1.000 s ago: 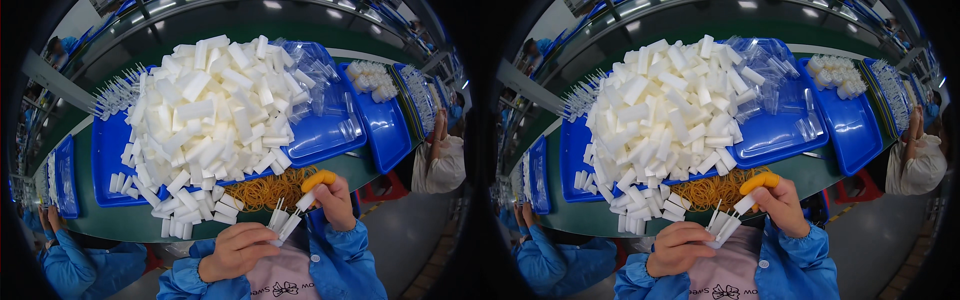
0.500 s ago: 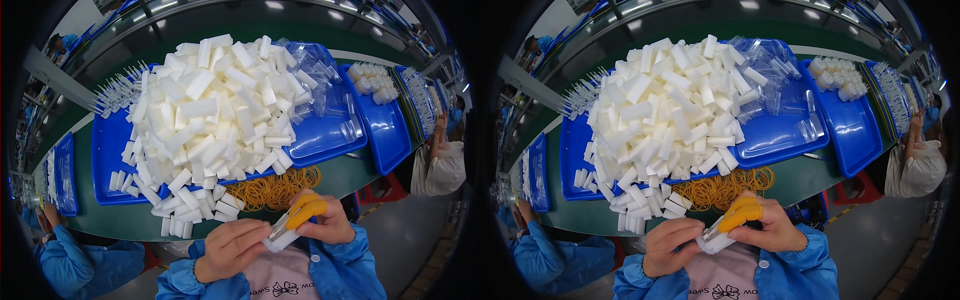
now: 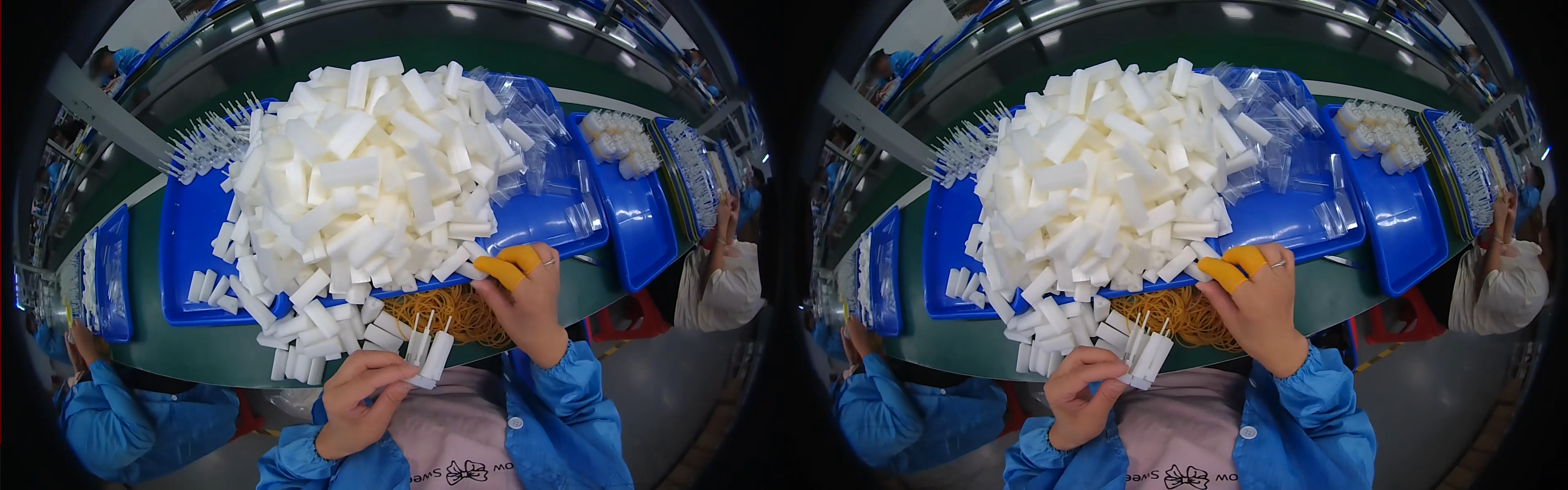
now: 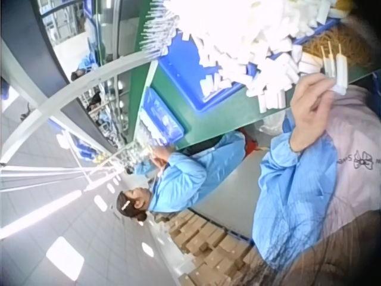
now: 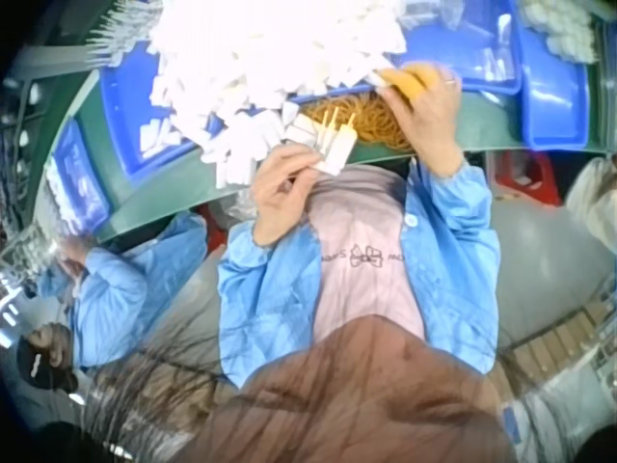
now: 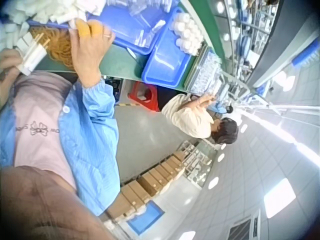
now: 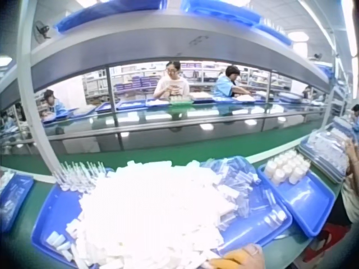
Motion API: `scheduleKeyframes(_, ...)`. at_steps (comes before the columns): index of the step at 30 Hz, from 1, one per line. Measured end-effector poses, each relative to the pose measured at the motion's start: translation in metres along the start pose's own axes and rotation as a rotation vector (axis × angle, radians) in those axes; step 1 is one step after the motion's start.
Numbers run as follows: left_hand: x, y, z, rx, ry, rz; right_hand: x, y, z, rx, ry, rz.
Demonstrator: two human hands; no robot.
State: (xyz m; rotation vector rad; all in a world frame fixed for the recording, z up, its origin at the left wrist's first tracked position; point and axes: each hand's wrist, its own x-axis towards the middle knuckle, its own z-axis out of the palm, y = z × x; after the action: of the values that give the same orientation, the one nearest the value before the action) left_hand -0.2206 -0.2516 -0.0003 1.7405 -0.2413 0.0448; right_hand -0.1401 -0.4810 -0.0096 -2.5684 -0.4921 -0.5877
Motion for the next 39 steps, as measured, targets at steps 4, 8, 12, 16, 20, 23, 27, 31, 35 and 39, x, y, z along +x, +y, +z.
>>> scheduleKeyframes(4,0.002,0.0,-0.002,0.0,-0.061,0.056,-0.012,0.004,-0.013,0.232,0.021,0.118)
scheduleKeyframes(8,0.007,0.002,0.001,-0.015,-0.12,0.147,-0.021,0.002,-0.023,0.83,-0.081,0.47)
scheduleKeyframes(12,0.008,0.002,0.003,-0.071,-0.144,0.199,-0.03,0.005,-0.028,1.231,-0.128,0.555)
scheduleKeyframes(16,0.006,-0.002,0.003,-0.127,-0.156,0.202,-0.032,0.008,-0.026,1.343,-0.146,0.444)
scheduleKeyframes(20,0.005,0.001,0.003,-0.172,-0.162,0.159,-0.035,0.009,-0.025,1.416,-0.159,0.442)
scheduleKeyframes(23,0.007,0.0,0.002,-0.166,-0.202,0.214,-0.035,0.01,-0.025,1.484,-0.177,0.442)
scheduleKeyframes(27,0.011,0.008,0.0,-0.056,-0.247,0.302,-0.033,0.006,-0.025,1.514,-0.175,0.478)
scheduleKeyframes(31,0.012,0.011,0.001,-0.039,-0.234,0.303,-0.033,0.006,-0.025,1.524,-0.153,0.468)
scheduleKeyframes(35,0.012,0.01,0.0,-0.049,-0.245,0.291,-0.034,0.006,-0.022,1.507,-0.131,0.426)
scheduleKeyframes(39,0.012,0.01,0.0,-0.057,-0.237,0.286,-0.034,0.004,-0.021,1.496,-0.111,0.426)
